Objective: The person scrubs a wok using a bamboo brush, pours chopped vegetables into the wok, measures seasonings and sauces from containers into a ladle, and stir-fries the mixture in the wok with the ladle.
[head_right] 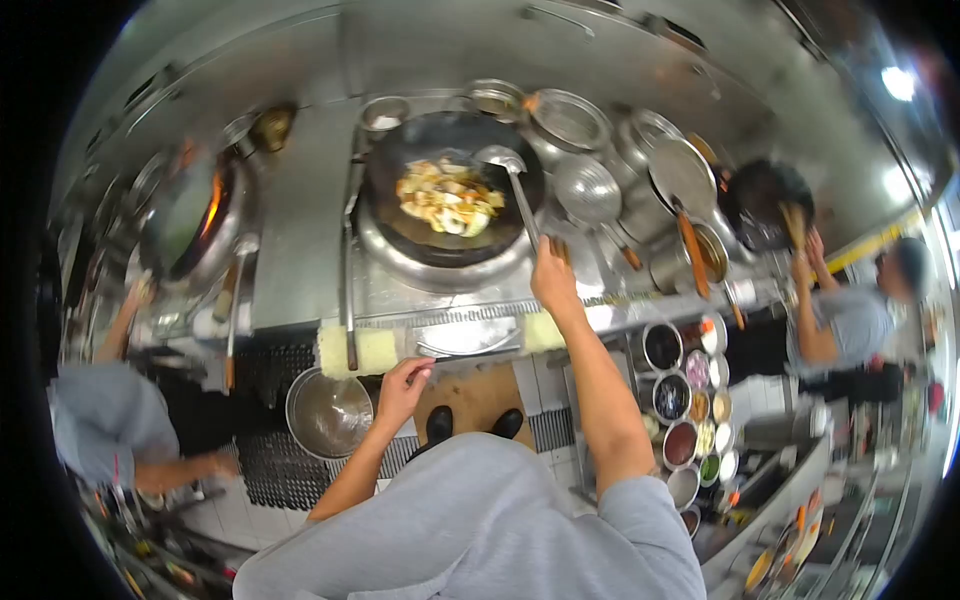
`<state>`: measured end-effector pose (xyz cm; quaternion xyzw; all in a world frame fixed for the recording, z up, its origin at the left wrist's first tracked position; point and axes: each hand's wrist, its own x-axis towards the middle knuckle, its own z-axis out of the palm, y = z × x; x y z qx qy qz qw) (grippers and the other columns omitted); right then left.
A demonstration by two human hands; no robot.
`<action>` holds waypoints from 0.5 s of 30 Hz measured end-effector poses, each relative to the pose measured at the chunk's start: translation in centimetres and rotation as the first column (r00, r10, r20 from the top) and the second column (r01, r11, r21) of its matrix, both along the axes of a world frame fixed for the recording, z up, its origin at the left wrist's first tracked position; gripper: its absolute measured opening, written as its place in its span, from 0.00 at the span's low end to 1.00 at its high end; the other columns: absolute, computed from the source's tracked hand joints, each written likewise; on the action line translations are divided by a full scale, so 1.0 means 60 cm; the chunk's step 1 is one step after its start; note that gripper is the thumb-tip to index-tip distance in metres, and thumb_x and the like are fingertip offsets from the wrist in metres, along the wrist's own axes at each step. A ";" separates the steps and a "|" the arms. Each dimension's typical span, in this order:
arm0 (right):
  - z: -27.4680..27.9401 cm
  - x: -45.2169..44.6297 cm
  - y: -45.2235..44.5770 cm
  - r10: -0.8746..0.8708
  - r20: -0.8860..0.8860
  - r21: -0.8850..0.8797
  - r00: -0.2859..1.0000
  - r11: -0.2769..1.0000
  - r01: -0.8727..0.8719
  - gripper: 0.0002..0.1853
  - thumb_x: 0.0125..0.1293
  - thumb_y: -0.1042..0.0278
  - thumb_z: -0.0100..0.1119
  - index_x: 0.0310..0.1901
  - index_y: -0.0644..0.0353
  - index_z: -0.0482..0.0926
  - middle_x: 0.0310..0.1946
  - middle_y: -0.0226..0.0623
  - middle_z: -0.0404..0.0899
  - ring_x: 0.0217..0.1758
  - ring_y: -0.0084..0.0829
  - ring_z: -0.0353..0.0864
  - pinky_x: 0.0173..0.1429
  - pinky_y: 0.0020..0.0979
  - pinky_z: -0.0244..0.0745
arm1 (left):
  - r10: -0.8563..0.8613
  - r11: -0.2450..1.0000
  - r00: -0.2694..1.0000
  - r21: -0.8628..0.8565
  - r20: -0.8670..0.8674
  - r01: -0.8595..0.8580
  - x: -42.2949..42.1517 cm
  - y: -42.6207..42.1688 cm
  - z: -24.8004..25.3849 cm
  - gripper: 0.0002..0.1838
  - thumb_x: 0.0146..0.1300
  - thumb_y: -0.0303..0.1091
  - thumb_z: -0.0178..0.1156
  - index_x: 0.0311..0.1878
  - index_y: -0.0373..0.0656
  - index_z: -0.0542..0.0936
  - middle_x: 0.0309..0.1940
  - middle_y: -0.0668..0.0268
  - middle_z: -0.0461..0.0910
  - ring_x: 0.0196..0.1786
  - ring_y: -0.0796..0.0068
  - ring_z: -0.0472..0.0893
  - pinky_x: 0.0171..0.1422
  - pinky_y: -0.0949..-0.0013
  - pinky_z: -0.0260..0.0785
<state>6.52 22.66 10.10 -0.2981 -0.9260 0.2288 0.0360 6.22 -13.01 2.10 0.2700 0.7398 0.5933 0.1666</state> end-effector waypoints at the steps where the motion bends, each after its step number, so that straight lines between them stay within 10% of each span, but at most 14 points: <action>1: 0.006 0.025 0.003 -0.074 0.042 0.014 0.996 0.997 0.073 0.33 0.69 0.66 0.53 0.74 0.61 0.58 0.52 0.70 0.78 0.56 0.67 0.78 0.62 0.55 0.71 | -0.061 0.998 0.998 -0.002 0.001 0.061 -0.001 0.023 -0.021 0.11 0.69 0.28 0.60 0.51 0.38 0.84 0.44 0.58 0.86 0.45 0.65 0.86 0.51 0.67 0.76; 3: -0.036 0.077 -0.004 -0.100 -0.305 -0.058 0.947 0.995 0.086 0.34 0.69 0.64 0.59 0.74 0.58 0.59 0.55 0.62 0.80 0.60 0.63 0.78 0.65 0.49 0.72 | -0.251 0.967 0.922 0.122 0.295 0.224 -0.001 0.078 -0.047 0.15 0.72 0.30 0.59 0.60 0.42 0.80 0.50 0.61 0.86 0.45 0.70 0.85 0.52 0.67 0.76; 6: 0.042 0.140 -0.118 -0.546 -0.267 -0.860 0.794 0.508 0.060 0.18 0.76 0.64 0.54 0.62 0.55 0.67 0.24 0.28 0.70 0.15 0.17 0.66 0.17 0.23 0.68 | -0.370 0.925 0.802 0.263 0.468 0.273 0.004 0.198 0.049 0.28 0.76 0.47 0.52 0.74 0.47 0.66 0.59 0.64 0.81 0.56 0.66 0.82 0.59 0.66 0.74; 9: 0.057 0.223 -0.184 -0.642 -0.329 -0.944 0.692 0.216 -0.248 0.19 0.72 0.62 0.60 0.59 0.56 0.68 0.25 0.32 0.76 0.15 0.25 0.74 0.18 0.29 0.72 | -0.538 0.829 0.527 0.300 0.658 0.472 0.023 0.307 0.156 0.33 0.75 0.56 0.49 0.75 0.46 0.65 0.63 0.60 0.78 0.63 0.62 0.78 0.69 0.58 0.69; 11: 0.015 0.269 -0.205 -0.580 -0.514 -0.849 0.632 0.448 -0.280 0.24 0.73 0.56 0.59 0.63 0.58 0.66 0.36 0.40 0.80 0.35 0.33 0.83 0.36 0.32 0.80 | -0.751 0.647 0.485 0.356 0.448 0.674 0.060 0.343 0.213 0.32 0.74 0.52 0.53 0.73 0.41 0.67 0.62 0.58 0.79 0.65 0.61 0.76 0.70 0.56 0.68; 15: -0.008 0.480 -0.138 -0.150 -0.458 -0.629 0.876 0.751 -0.201 0.23 0.73 0.53 0.60 0.61 0.60 0.74 0.47 0.43 0.81 0.48 0.36 0.82 0.52 0.35 0.79 | -0.604 0.795 0.591 0.352 0.535 0.494 0.136 0.330 0.159 0.18 0.71 0.29 0.58 0.60 0.37 0.69 0.44 0.56 0.83 0.41 0.67 0.83 0.58 0.60 0.79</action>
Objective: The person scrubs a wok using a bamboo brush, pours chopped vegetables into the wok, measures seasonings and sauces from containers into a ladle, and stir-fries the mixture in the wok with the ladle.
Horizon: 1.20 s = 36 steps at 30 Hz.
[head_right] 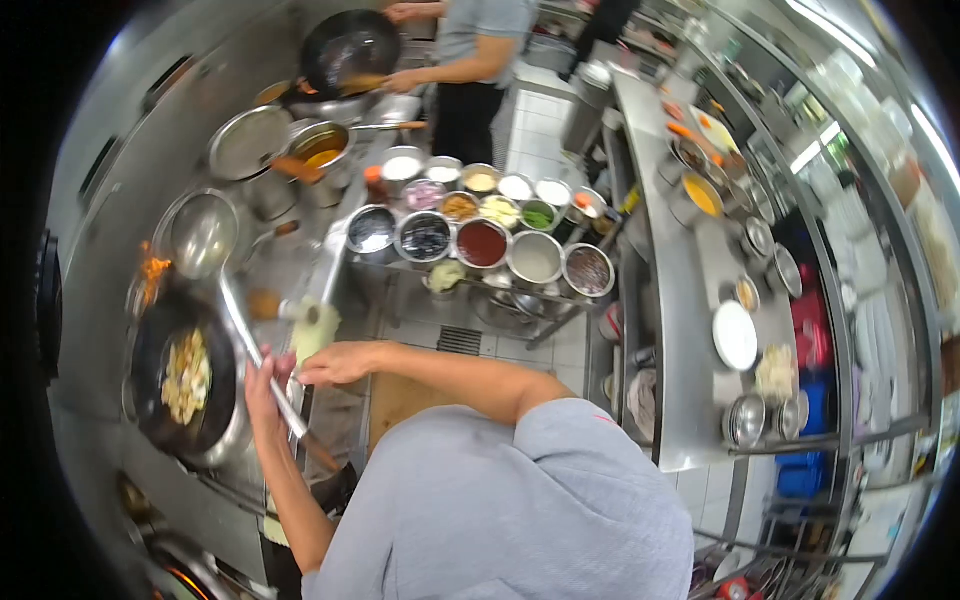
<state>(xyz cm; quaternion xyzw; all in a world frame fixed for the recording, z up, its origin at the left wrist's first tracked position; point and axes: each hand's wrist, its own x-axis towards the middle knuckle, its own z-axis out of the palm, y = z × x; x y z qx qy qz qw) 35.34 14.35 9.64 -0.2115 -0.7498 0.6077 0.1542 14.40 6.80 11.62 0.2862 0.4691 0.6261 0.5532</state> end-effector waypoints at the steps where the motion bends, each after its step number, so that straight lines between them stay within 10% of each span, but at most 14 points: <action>1: -0.022 0.046 0.009 -0.018 0.111 0.269 0.994 0.963 -0.013 0.22 0.73 0.53 0.60 0.59 0.60 0.76 0.48 0.43 0.82 0.48 0.36 0.82 0.54 0.36 0.79 | -0.042 0.997 0.997 0.063 -0.067 0.046 0.002 -0.006 -0.029 0.17 0.71 0.28 0.57 0.60 0.38 0.69 0.32 0.67 0.77 0.33 0.72 0.78 0.51 0.60 0.81; 4: -0.082 0.284 0.028 -0.454 -0.036 0.222 0.890 0.865 0.450 0.22 0.67 0.59 0.66 0.58 0.61 0.78 0.47 0.43 0.84 0.49 0.39 0.84 0.53 0.38 0.78 | -0.051 0.997 0.981 -0.067 -0.185 0.039 0.081 -0.050 -0.028 0.21 0.68 0.28 0.58 0.62 0.38 0.68 0.22 0.70 0.67 0.21 0.77 0.70 0.38 0.64 0.78; 7: -0.124 0.542 0.043 -0.980 -0.086 0.167 0.178 0.162 0.973 0.26 0.63 0.74 0.62 0.64 0.60 0.73 0.45 0.40 0.79 0.44 0.32 0.83 0.49 0.34 0.78 | -0.057 0.982 0.964 -0.187 -0.261 0.008 0.175 -0.102 -0.029 0.22 0.66 0.30 0.59 0.62 0.38 0.68 0.21 0.69 0.67 0.21 0.75 0.72 0.36 0.63 0.78; 9: -0.192 0.738 0.069 -0.953 -0.237 0.378 -0.187 -0.268 0.886 0.29 0.63 0.73 0.65 0.66 0.61 0.70 0.45 0.40 0.77 0.40 0.32 0.79 0.47 0.35 0.77 | -0.063 0.975 0.959 -0.222 -0.276 0.000 0.229 -0.139 -0.043 0.22 0.66 0.30 0.59 0.61 0.37 0.68 0.21 0.69 0.68 0.21 0.75 0.72 0.36 0.63 0.79; 11: -0.262 0.898 0.104 -0.936 -0.166 0.346 -0.310 -0.350 0.871 0.42 0.58 0.66 0.72 0.72 0.63 0.62 0.52 0.43 0.75 0.50 0.38 0.78 0.56 0.39 0.75 | -0.062 0.968 0.955 -0.252 -0.290 -0.014 0.282 -0.150 -0.056 0.22 0.66 0.30 0.60 0.61 0.37 0.68 0.21 0.69 0.68 0.21 0.75 0.72 0.36 0.62 0.79; 15: -0.350 1.059 0.172 -0.984 -0.125 0.440 -0.128 -0.170 0.882 0.53 0.52 0.59 0.79 0.76 0.61 0.57 0.69 0.51 0.69 0.68 0.48 0.73 0.69 0.41 0.71 | -0.061 0.933 0.964 -0.357 -0.260 -0.038 0.384 -0.165 -0.033 0.23 0.64 0.30 0.60 0.60 0.36 0.69 0.21 0.68 0.68 0.20 0.73 0.73 0.36 0.61 0.80; 22: -0.389 1.088 0.246 -0.998 -0.032 0.365 -0.056 -0.064 0.929 0.45 0.48 0.56 0.82 0.66 0.62 0.69 0.55 0.50 0.82 0.58 0.50 0.82 0.63 0.43 0.75 | -0.091 0.900 0.962 -0.435 -0.257 -0.031 0.463 -0.193 0.000 0.25 0.64 0.35 0.64 0.60 0.34 0.70 0.21 0.69 0.67 0.20 0.74 0.73 0.37 0.63 0.79; 30: -0.145 1.018 0.166 -0.926 -0.373 0.558 0.054 -0.178 0.811 0.37 0.50 0.57 0.82 0.59 0.63 0.74 0.48 0.43 0.83 0.47 0.40 0.83 0.55 0.38 0.77 | -0.124 0.849 0.945 -0.525 -0.302 -0.057 0.477 -0.235 -0.003 0.26 0.64 0.33 0.63 0.63 0.34 0.70 0.22 0.71 0.68 0.22 0.78 0.72 0.39 0.65 0.78; 36: -0.012 0.886 0.057 -0.879 -0.229 0.230 0.418 0.368 0.901 0.43 0.52 0.60 0.82 0.66 0.63 0.69 0.55 0.39 0.79 0.57 0.31 0.79 0.64 0.32 0.71 | -0.167 0.789 0.972 -0.613 -0.164 0.032 0.442 -0.223 -0.025 0.30 0.64 0.28 0.59 0.70 0.37 0.68 0.22 0.72 0.68 0.22 0.80 0.72 0.37 0.68 0.79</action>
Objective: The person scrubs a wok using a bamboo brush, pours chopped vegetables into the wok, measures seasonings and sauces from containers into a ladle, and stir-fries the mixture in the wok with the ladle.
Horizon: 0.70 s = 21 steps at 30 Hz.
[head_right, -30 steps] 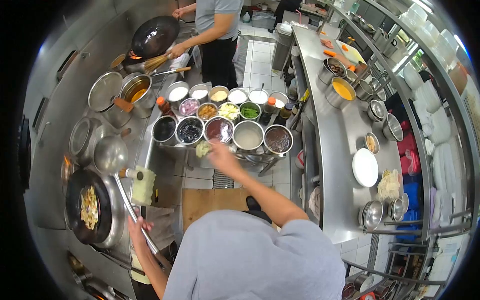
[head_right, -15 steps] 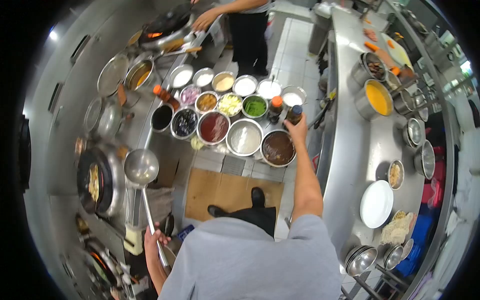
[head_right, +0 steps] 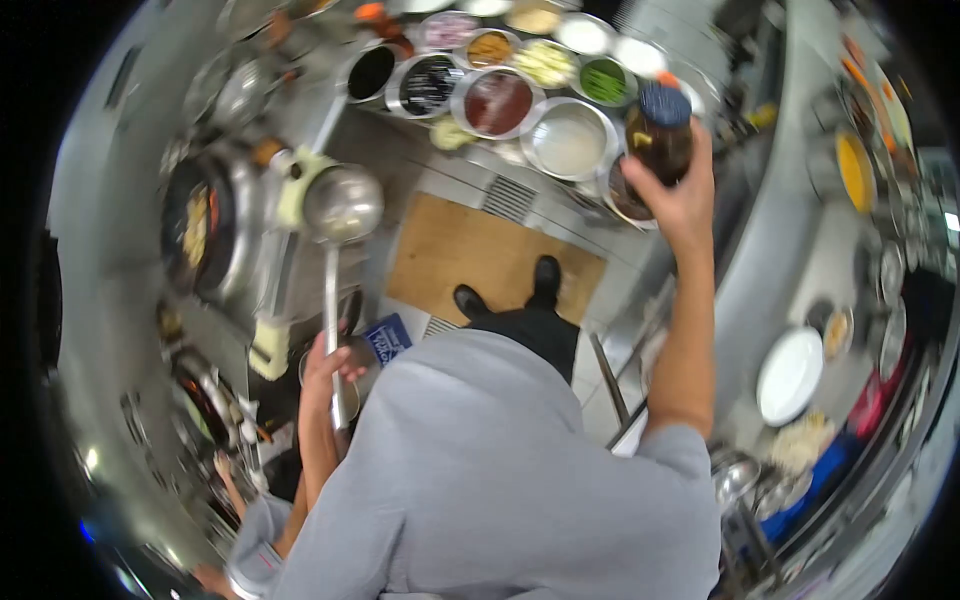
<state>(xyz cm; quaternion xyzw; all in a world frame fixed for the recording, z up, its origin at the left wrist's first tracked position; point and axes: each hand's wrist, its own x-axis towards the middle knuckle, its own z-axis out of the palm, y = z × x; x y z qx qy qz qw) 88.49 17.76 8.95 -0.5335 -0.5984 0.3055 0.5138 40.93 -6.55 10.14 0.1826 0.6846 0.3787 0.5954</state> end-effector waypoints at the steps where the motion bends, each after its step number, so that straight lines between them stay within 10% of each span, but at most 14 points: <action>1: -0.013 -0.034 -0.012 0.105 -0.018 -0.040 0.994 0.994 -0.106 0.42 0.52 0.61 0.81 0.66 0.63 0.69 0.55 0.40 0.79 0.58 0.31 0.79 0.65 0.33 0.71 | -0.040 0.999 0.999 -0.025 -0.024 0.040 -0.007 0.002 -0.002 0.31 0.64 0.27 0.59 0.71 0.38 0.66 0.24 0.72 0.69 0.23 0.80 0.72 0.38 0.69 0.79; 8: -0.141 -0.367 -0.051 0.465 0.475 -0.249 0.747 0.885 -0.392 0.37 0.52 0.52 0.77 0.60 0.61 0.72 0.51 0.53 0.80 0.51 0.53 0.83 0.58 0.47 0.77 | -0.174 0.985 0.982 -0.007 -0.076 0.174 -0.063 -0.011 -0.068 0.23 0.67 0.25 0.58 0.64 0.35 0.69 0.27 0.70 0.70 0.25 0.80 0.72 0.32 0.71 0.73; 13: -0.199 -0.568 -0.035 0.552 0.734 -0.461 0.397 0.833 -0.306 0.32 0.51 0.52 0.76 0.52 0.60 0.74 0.46 0.52 0.80 0.50 0.52 0.84 0.56 0.47 0.79 | -0.263 0.963 0.965 -0.057 -0.013 0.262 -0.102 -0.021 -0.077 0.26 0.65 0.27 0.58 0.65 0.32 0.67 0.24 0.70 0.70 0.23 0.79 0.72 0.32 0.72 0.73; 18: -0.146 -0.570 -0.055 0.585 0.734 -0.545 0.346 0.811 -0.214 0.34 0.51 0.51 0.77 0.54 0.61 0.74 0.48 0.52 0.80 0.51 0.51 0.85 0.57 0.47 0.78 | -0.144 0.987 0.972 -0.044 0.185 0.155 -0.149 -0.041 -0.088 0.26 0.67 0.29 0.59 0.67 0.36 0.67 0.23 0.71 0.69 0.22 0.80 0.72 0.34 0.72 0.76; 21: -0.128 -0.542 -0.069 0.624 0.512 -0.532 0.590 0.770 -0.353 0.38 0.53 0.49 0.76 0.59 0.63 0.71 0.52 0.56 0.80 0.57 0.52 0.81 0.60 0.46 0.75 | -0.163 0.986 0.925 0.027 0.344 0.164 -0.170 -0.036 -0.078 0.30 0.68 0.30 0.57 0.72 0.36 0.64 0.21 0.73 0.66 0.22 0.82 0.69 0.38 0.71 0.75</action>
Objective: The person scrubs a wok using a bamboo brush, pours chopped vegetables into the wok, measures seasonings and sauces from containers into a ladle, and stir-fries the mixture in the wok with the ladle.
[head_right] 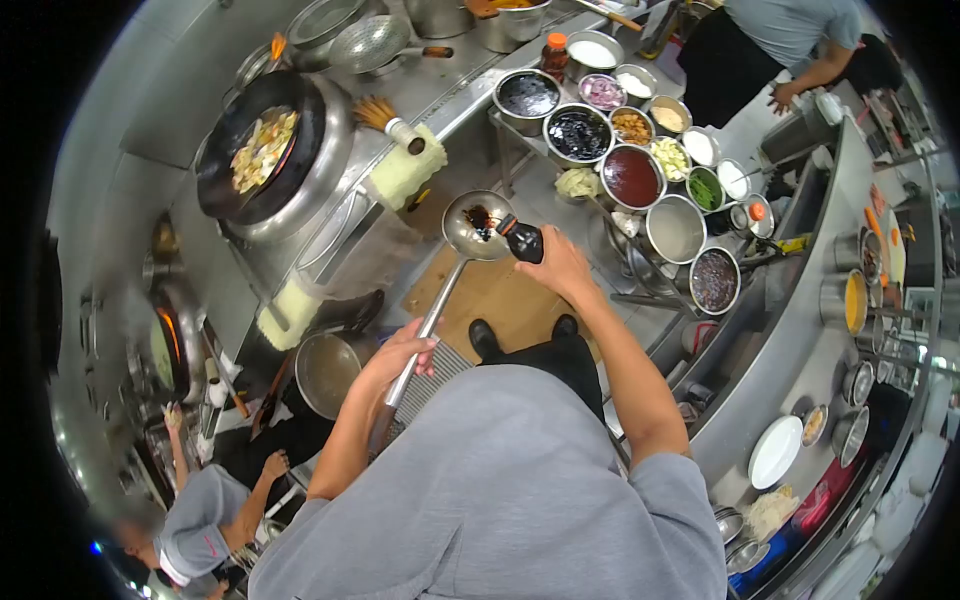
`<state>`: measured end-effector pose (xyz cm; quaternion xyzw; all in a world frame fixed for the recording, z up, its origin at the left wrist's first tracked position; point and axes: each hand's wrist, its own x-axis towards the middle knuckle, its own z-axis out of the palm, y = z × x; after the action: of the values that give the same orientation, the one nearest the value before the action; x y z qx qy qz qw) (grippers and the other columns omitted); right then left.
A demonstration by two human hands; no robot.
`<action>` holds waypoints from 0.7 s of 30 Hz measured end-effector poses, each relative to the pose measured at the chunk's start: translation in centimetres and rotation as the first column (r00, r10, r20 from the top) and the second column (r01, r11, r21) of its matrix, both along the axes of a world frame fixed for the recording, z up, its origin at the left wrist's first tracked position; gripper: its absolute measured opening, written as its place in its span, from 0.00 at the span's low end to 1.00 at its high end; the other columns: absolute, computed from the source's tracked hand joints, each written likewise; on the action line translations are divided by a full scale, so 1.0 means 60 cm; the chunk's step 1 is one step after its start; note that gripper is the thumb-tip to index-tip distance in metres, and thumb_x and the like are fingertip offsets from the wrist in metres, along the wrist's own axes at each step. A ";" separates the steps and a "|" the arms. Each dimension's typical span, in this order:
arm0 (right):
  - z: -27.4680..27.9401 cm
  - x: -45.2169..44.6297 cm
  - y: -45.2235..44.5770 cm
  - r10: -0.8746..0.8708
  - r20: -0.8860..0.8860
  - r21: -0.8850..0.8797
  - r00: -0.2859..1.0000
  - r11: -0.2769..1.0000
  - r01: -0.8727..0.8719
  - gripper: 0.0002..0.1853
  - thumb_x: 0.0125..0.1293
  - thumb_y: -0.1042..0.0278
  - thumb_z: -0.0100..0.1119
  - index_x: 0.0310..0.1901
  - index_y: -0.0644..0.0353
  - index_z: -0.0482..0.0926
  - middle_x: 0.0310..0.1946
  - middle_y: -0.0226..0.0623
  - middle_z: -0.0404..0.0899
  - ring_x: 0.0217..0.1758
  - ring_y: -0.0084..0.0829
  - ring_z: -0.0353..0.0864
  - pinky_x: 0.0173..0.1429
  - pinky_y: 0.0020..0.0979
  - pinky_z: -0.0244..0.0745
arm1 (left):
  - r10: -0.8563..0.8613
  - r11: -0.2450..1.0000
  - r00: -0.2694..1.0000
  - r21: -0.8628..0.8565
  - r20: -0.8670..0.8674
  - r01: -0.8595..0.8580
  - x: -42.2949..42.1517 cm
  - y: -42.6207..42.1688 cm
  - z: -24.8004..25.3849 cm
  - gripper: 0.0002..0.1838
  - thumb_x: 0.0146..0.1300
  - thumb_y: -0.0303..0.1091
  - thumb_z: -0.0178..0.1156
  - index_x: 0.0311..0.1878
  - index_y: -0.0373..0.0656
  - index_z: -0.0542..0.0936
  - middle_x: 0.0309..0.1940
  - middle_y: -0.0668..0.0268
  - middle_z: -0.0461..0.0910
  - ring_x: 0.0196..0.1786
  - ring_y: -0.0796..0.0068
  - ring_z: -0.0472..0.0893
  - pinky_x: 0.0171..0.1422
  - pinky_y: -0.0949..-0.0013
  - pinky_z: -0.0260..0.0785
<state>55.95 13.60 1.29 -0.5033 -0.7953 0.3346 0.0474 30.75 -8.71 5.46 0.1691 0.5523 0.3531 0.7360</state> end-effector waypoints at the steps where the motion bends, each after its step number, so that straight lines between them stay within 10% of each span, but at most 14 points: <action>1: -0.002 0.006 -0.002 -0.016 0.013 0.012 1.000 1.000 0.015 0.38 0.53 0.49 0.76 0.59 0.63 0.71 0.52 0.56 0.80 0.57 0.52 0.81 0.60 0.46 0.75 | -0.016 1.000 1.000 0.012 0.013 0.015 -0.003 0.004 0.009 0.30 0.68 0.30 0.57 0.72 0.36 0.64 0.21 0.73 0.66 0.22 0.82 0.69 0.38 0.71 0.75; 3: -0.007 0.013 -0.008 -0.111 -0.396 -0.017 0.911 0.993 0.114 0.40 0.53 0.50 0.77 0.62 0.63 0.68 0.52 0.55 0.80 0.58 0.52 0.81 0.61 0.45 0.74 | -0.011 0.999 0.998 0.046 0.055 0.009 -0.004 0.008 0.036 0.30 0.69 0.30 0.57 0.72 0.36 0.64 0.21 0.74 0.66 0.22 0.82 0.69 0.39 0.70 0.74; 15: 0.157 0.269 0.037 -0.320 -0.916 -0.284 0.244 0.944 0.170 0.42 0.55 0.65 0.79 0.67 0.60 0.63 0.57 0.36 0.74 0.60 0.27 0.75 0.66 0.33 0.71 | 0.037 0.983 0.986 0.170 0.162 -0.065 0.125 0.056 0.123 0.33 0.67 0.33 0.58 0.73 0.35 0.62 0.18 0.71 0.65 0.18 0.78 0.67 0.34 0.67 0.69; 21: 0.230 0.540 0.102 -0.301 -0.782 0.122 0.546 0.785 0.607 0.41 0.52 0.64 0.81 0.65 0.61 0.66 0.54 0.41 0.78 0.56 0.33 0.80 0.63 0.35 0.74 | 0.137 0.972 0.988 0.182 0.076 -0.149 0.209 0.079 0.144 0.32 0.67 0.31 0.55 0.73 0.35 0.62 0.19 0.71 0.66 0.18 0.78 0.67 0.33 0.68 0.69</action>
<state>88.33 19.73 15.11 -0.5005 -0.5948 0.3202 0.5415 43.31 -3.94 14.08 0.1863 0.5040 0.4608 0.7064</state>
